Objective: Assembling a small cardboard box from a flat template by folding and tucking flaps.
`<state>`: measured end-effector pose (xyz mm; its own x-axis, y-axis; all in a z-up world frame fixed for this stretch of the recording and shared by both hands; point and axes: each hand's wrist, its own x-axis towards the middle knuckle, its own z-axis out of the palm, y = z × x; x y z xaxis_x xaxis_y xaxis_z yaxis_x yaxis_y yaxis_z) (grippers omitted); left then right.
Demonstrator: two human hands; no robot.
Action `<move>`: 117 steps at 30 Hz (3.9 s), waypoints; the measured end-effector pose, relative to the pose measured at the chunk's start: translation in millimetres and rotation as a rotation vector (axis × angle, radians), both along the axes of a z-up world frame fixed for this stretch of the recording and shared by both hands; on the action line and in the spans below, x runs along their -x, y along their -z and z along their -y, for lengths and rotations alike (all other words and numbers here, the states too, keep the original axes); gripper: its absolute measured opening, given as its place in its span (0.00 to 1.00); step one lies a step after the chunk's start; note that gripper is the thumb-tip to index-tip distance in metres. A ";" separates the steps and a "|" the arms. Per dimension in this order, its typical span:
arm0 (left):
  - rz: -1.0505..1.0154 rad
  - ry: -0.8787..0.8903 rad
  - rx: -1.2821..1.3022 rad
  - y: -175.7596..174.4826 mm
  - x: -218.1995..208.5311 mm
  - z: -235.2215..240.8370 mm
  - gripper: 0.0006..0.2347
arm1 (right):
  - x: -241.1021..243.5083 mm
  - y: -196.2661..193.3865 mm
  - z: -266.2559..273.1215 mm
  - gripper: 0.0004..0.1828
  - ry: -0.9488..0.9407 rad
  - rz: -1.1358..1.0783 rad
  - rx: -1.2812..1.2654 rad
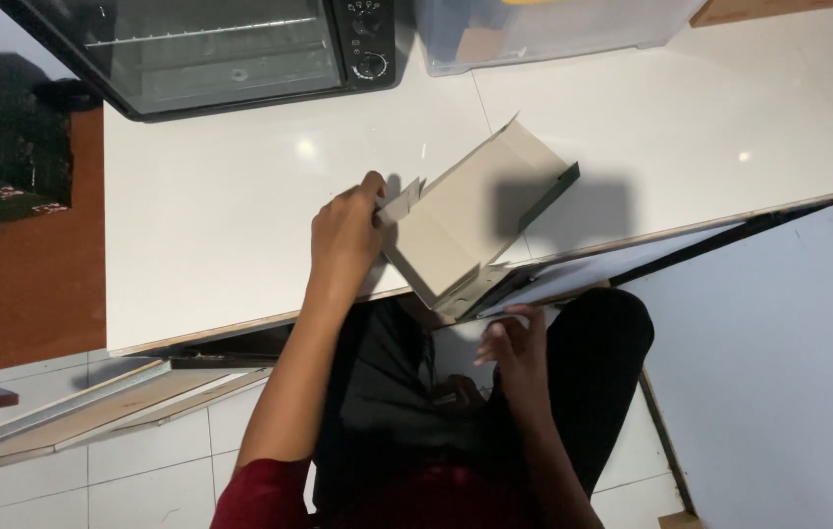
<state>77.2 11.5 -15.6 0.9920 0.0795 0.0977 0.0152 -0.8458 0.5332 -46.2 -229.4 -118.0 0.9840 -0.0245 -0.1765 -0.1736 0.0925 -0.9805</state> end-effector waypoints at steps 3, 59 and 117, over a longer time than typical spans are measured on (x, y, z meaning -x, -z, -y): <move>0.236 0.086 -0.091 -17.8 20.1 6.9 0.15 | -8.8 10.5 -9.8 0.34 -0.080 -0.154 -0.115; -0.122 0.353 0.158 0.4 53.9 39.8 0.10 | -26.0 82.3 -44.3 0.12 0.097 -0.135 -0.535; -0.340 0.111 0.242 43.8 44.0 38.1 0.24 | -261.8 -31.1 -83.2 0.25 -0.868 0.173 0.967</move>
<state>33.2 -26.6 -59.3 0.9684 -0.0493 -0.2444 0.1401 -0.7032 0.6971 215.6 -146.3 -87.0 0.7514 0.5798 -0.3149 0.3136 -0.7337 -0.6027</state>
